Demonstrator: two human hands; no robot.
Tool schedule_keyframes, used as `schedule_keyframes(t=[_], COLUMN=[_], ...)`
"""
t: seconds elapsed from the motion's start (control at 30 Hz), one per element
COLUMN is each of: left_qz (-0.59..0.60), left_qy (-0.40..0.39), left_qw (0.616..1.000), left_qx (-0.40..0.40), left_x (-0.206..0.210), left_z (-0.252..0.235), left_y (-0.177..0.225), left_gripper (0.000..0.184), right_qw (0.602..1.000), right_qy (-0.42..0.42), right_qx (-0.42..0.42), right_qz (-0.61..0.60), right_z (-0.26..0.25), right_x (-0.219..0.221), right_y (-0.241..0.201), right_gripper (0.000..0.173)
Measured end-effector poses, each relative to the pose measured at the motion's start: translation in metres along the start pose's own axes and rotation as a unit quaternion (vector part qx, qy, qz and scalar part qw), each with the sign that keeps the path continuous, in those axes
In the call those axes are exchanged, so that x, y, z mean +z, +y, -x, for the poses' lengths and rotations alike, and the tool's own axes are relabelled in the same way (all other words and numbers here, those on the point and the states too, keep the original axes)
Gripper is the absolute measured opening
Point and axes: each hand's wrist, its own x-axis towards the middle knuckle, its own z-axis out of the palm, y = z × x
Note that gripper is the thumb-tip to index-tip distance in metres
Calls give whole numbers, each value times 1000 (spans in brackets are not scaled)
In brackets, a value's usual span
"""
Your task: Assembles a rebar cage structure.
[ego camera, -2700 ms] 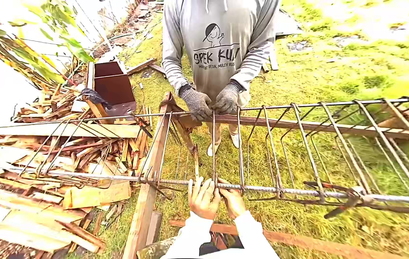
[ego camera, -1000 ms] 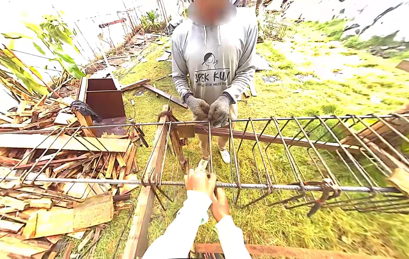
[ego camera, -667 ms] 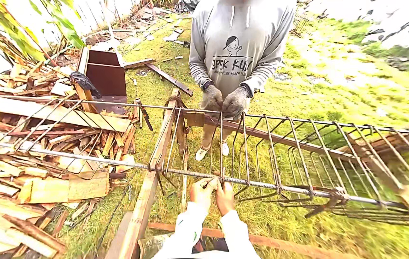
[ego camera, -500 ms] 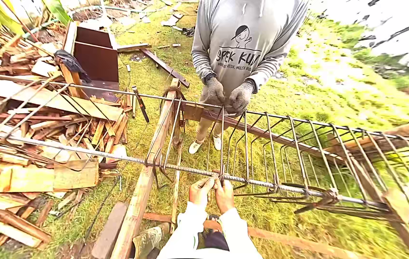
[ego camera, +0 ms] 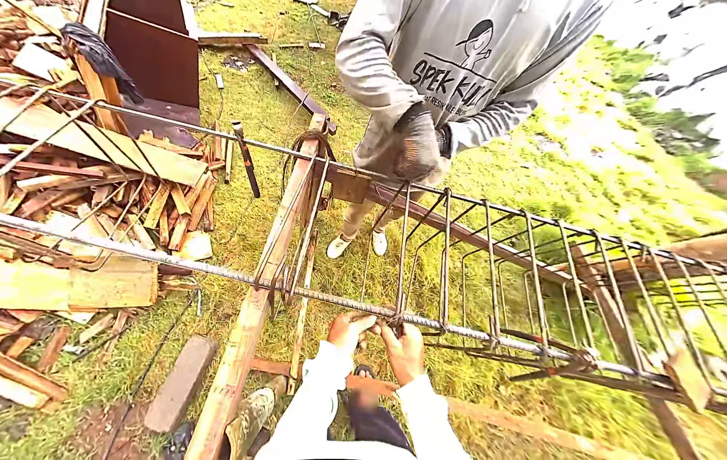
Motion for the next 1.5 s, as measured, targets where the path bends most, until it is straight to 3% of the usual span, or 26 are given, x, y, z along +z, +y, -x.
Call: schedule_keyframes(t=[0.1, 0.2, 0.3, 0.4, 0.5, 0.57, 0.63, 0.67, 0.73, 0.8, 0.87, 0.97, 1.03, 1.1, 1.23, 1.37, 1.5], left_qz=[20, -2, -36, -58, 20, 51, -68, -174, -367, -481, -601, -769, -795, -782, -736, -695, -725], left_qy=[-54, -152, -227, -240, -174, -56, 60, 65, 26, 30, 47, 24, -29, -70, -28, -27, 4], left_qw=[998, 988, 972, 967, 984, 997, 995, 982, 929, 866, 779, 638, 601, 613, 667, 715, 689], left_qx=[-5, 19, 38, 65, 33, -19, -33, -21, 38, 133, 174, 11, -74, -92, -115, -73, -7], left_x=[-6, -12, -3, 5, 8, 10, 7, 1, -1, 14, 37, 71, 77, 75, 76, 67, 67], left_z=[-25, -58, -87, -87, -65, -41, -9, 6, 41, 71, 80, 44, 5, -11, -17, -14, 8], left_y=[-2, -5, -2, 7, 7, 4, 5, 7, 28, 61, 100, 132, 122, 119, 110, 100, 92], left_gripper=[9, 13, 11, 10, 19, 36, 37, 36, 36, 35, 43, 52, 56, 57, 55, 54, 54], right_qw=[999, 992, 973, 965, 967, 965, 963, 964, 965, 967, 970, 968, 967, 970, 969, 966, 965], right_qy=[-9, -45, 17, 47, 47, 42, 37, 38, 37, 36, 32, 28, 22, 20, 14, -5, -16], right_qx=[21, 119, 231, 259, 252, 259, 265, 264, 260, 251, 242, 249, 250, 239, 244, 254, 256], right_qz=[23, -17, 10, 24, 10, 12, 20, 21, 15, 14, 20, 23, 30, 26, 26, 41, 55], right_z=[3, 7, 2, 0, 1, 2, 2, 2, 0, 1, 2, 2, 2, -1, 1, 1, 1], right_x=[-12, -26, -12, -2, 2, 3, 4, 5, 5, 5, 5, 3, 3, 4, 2, -1, -5], right_y=[-3, -24, -54, -66, -62, -61, -62, -61, -58, -59, -61, -68, -66, -61, -57, -59, -64], right_gripper=[31, 44, 45, 43, 43, 44, 46, 47, 48, 49, 48, 48, 48, 49, 51, 53, 53])
